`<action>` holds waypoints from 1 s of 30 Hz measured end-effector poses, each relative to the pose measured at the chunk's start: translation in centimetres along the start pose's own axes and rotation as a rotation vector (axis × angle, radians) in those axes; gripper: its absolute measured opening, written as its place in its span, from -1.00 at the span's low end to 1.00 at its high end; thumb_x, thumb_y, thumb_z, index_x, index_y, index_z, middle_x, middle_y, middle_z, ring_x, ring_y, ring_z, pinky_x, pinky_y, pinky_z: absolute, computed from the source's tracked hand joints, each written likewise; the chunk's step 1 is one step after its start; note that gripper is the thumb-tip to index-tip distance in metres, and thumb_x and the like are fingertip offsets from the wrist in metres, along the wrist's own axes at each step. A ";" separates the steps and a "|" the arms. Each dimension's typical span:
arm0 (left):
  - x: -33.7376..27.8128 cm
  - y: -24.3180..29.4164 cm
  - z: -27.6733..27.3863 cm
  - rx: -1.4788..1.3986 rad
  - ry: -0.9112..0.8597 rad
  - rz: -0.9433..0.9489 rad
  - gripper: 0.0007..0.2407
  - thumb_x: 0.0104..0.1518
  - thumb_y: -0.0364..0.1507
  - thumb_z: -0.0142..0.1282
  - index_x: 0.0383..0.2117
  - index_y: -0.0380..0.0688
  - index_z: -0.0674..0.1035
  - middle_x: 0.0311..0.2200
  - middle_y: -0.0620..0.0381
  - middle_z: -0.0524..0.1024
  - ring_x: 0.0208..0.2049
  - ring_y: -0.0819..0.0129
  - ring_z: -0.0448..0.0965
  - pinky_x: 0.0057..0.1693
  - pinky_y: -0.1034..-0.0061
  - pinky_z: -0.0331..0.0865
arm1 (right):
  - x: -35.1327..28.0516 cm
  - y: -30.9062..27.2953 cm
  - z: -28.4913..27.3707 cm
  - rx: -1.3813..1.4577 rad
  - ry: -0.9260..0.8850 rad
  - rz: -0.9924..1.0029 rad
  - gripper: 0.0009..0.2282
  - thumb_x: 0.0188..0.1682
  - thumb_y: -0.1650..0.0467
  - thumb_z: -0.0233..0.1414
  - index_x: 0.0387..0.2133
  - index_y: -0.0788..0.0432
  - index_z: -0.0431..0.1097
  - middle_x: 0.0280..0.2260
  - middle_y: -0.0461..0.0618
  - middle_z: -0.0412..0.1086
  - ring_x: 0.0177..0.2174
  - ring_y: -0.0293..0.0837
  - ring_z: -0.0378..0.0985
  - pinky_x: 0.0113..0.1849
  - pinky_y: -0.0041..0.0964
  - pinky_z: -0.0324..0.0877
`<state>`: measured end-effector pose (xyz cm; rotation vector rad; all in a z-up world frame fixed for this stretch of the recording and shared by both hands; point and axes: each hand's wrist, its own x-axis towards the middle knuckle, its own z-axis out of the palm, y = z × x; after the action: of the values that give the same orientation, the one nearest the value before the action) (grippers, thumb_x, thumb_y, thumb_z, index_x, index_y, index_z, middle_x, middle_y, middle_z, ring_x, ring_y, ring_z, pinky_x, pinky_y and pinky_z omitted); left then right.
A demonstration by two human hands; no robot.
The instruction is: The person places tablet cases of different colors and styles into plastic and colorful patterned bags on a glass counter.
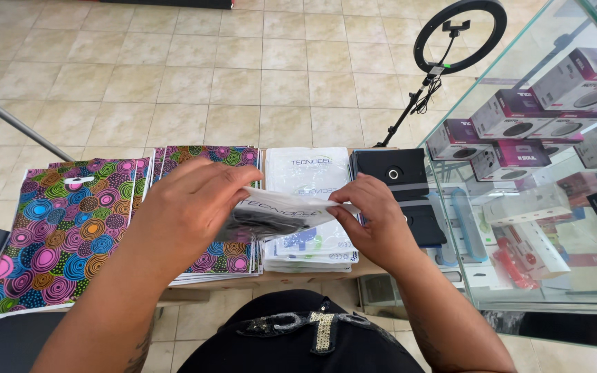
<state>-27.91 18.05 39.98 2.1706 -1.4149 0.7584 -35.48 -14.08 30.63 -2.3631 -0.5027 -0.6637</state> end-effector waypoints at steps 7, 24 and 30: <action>-0.3 0.8 0.1 -0.053 0.015 -0.026 -0.82 0.44 -0.64 0.25 0.08 -0.15 0.64 -0.24 0.12 0.63 -0.26 0.11 0.55 -0.06 0.29 0.50 | 0.9 -0.7 0.7 -0.002 -0.027 -0.045 -0.93 0.19 0.45 0.22 -0.12 0.16 0.53 -0.16 -0.08 0.59 -0.10 -0.04 0.61 0.38 0.25 0.23; -1.0 2.7 1.8 -0.118 -0.046 0.002 -0.73 0.35 -0.72 0.23 0.12 -0.20 0.62 -0.17 0.06 0.62 -0.16 0.08 0.59 -0.06 0.21 0.52 | 1.7 -3.8 1.3 0.046 -0.022 -0.134 -0.96 0.22 0.40 0.22 -0.18 0.10 0.54 -0.25 -0.11 0.56 -0.23 -0.05 0.59 0.40 0.28 0.19; -1.7 3.5 2.9 -0.182 -0.050 0.000 -0.78 0.36 -0.68 0.16 0.09 -0.24 0.62 -0.10 0.02 0.66 -0.10 0.04 0.62 0.01 0.15 0.52 | 1.7 -4.8 1.7 0.067 0.010 -0.155 -0.94 0.18 0.45 0.27 -0.16 0.11 0.56 -0.26 -0.08 0.54 -0.23 -0.05 0.59 0.36 0.22 0.25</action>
<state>-31.06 16.12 36.91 2.0624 -1.4493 0.5553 -35.96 -9.15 32.65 -2.2730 -0.6984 -0.7171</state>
